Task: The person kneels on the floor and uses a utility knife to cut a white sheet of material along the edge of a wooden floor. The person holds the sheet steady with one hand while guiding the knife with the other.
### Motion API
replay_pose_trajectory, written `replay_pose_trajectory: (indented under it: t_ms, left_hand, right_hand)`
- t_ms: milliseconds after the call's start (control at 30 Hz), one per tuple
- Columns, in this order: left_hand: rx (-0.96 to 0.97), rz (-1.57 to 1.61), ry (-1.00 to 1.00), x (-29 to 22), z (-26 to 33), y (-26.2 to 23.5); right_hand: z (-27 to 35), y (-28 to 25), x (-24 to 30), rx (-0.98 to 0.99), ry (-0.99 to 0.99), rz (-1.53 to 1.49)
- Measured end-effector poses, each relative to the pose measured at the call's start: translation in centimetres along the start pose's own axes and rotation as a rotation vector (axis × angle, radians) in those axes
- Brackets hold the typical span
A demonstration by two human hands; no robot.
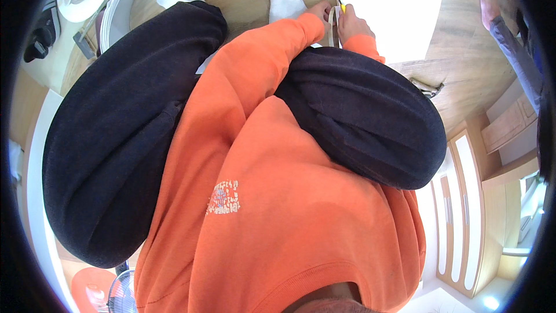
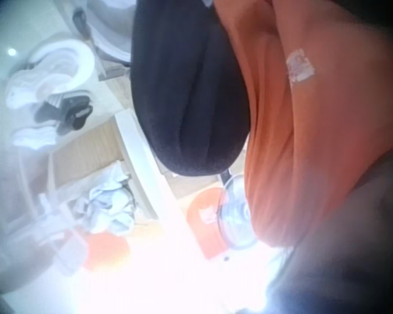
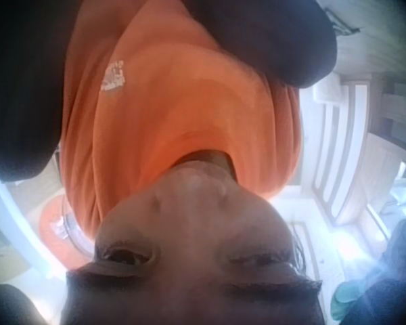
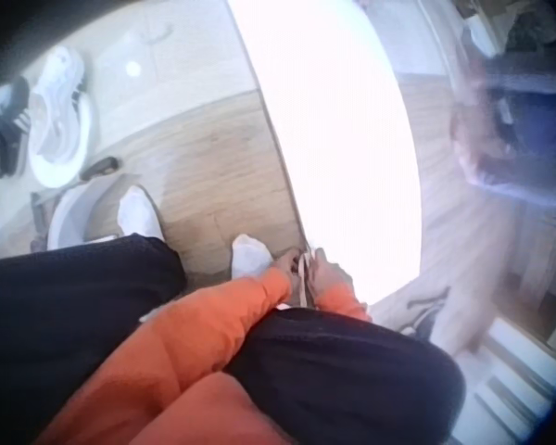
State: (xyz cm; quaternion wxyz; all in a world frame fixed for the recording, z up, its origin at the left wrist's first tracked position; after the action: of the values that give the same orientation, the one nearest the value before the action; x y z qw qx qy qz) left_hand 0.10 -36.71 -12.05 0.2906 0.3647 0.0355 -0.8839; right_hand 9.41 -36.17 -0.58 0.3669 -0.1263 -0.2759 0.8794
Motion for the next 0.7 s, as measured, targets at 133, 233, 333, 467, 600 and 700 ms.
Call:
replay_pose_trajectory:
  t_ms: [133,233,333,467,600,700]
  left_hand:
    - [0.005,0.008,-0.030,-0.9,0.7,-0.1]
    - [0.017,0.014,-0.046,-0.8,0.6,-0.1]
    - [0.009,0.033,-0.030,0.1,0.0,0.1]
    - [0.010,0.030,0.024,-1.8,1.0,-0.6]
    - [-0.025,0.098,-0.022,-0.4,0.4,-0.2]
    - [-0.035,0.111,-0.024,-1.5,0.8,-0.3]
  right_hand:
    - [0.3,0.1,-0.4,0.005,0.000,0.008]
    - [0.2,0.2,-0.5,0.006,0.004,-0.009]
    - [-0.2,0.4,-0.3,0.012,0.009,0.001]
    - [-0.2,0.6,-0.2,0.026,0.033,0.005]
    - [0.6,0.6,-0.4,0.048,0.050,0.037]
    - [0.7,0.4,-0.6,0.042,0.054,0.035]
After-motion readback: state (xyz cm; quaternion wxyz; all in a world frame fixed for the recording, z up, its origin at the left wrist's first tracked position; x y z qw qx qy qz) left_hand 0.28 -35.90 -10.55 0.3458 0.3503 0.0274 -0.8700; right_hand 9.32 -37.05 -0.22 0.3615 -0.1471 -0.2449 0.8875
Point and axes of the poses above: each hand's wrist, its own z-axis away from the middle knuckle, its own y-axis out of the palm, x = y × z, the point moved 8 cm from there along -z, towards the middle knuckle
